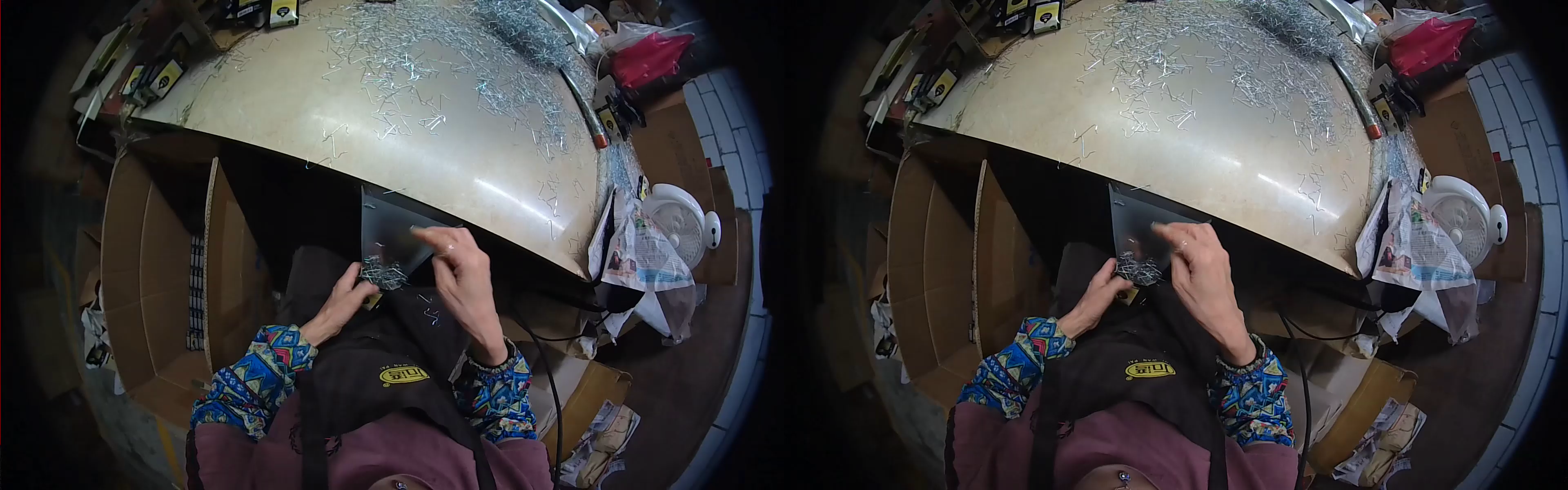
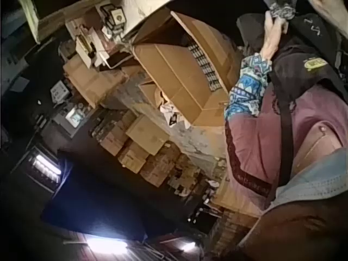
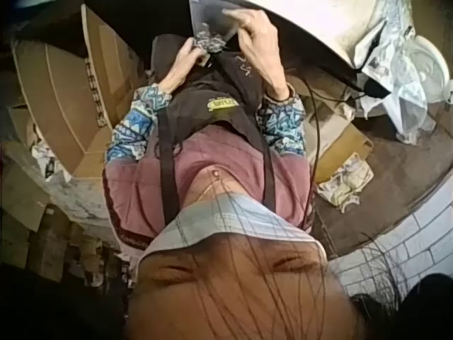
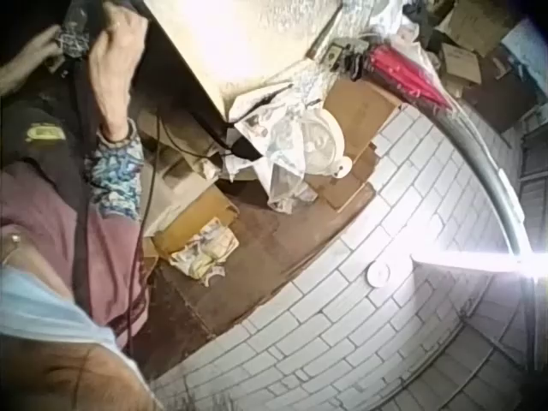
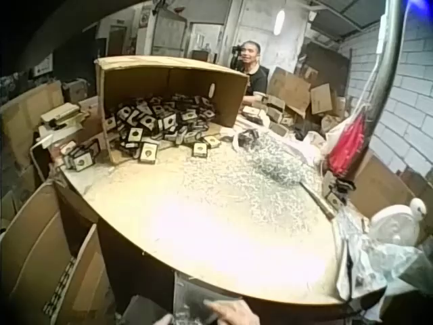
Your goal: Sorting and packaging small product boxes into larger shipping cartons on an industrial workbench.
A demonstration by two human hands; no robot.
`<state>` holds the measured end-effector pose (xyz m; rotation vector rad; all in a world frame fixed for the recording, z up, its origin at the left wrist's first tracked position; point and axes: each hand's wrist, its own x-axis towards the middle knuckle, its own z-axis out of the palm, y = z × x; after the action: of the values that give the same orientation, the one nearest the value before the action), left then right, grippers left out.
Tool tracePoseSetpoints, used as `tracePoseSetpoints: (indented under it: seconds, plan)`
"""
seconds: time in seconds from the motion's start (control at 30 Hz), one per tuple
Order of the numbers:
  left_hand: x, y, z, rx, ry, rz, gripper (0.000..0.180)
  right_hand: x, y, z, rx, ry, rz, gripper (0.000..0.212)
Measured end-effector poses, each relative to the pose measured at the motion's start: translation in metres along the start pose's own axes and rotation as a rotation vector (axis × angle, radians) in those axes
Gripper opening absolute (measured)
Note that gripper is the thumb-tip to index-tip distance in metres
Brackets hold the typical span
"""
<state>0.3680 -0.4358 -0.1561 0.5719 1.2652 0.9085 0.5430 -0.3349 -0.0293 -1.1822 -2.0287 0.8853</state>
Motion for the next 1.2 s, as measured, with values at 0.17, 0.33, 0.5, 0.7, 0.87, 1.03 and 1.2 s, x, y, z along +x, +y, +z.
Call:
tracePoseSetpoints:
  seconds: [0.17, 0.33, 0.5, 0.7, 0.87, 1.03, 1.2]
  plan:
    - [-0.001, -0.004, 0.013, 0.599, 0.114, 0.290, 0.064, -0.019, 0.031, 0.052, -0.278, -0.023, -0.166, 0.043]
    - [0.013, -0.029, 0.010, 0.684, 0.214, 0.399, 0.053, -0.048, 0.032, 0.069, -0.349, -0.391, -0.225, 0.049]
    - [0.013, -0.031, 0.006, 0.738, 0.235, 0.513, 0.045, -0.053, 0.032, 0.072, -0.160, -0.272, -0.181, 0.052]
    - [-0.006, -0.030, -0.021, 0.749, 0.120, 0.479, 0.063, -0.048, 0.022, 0.053, 0.251, -0.357, -0.009, 0.044]
    - [-0.023, -0.001, -0.016, 0.573, 0.098, 0.749, 0.079, -0.033, 0.012, 0.028, 0.246, -0.248, 0.057, 0.034]
    - [-0.007, 0.034, 0.006, 0.464, 0.215, 0.782, 0.076, -0.030, 0.014, 0.019, 0.265, -0.173, 0.104, 0.034]
    - [-0.001, 0.044, 0.013, 0.605, 0.145, 0.917, 0.078, -0.017, 0.004, 0.024, 0.314, -0.134, 0.125, 0.038]
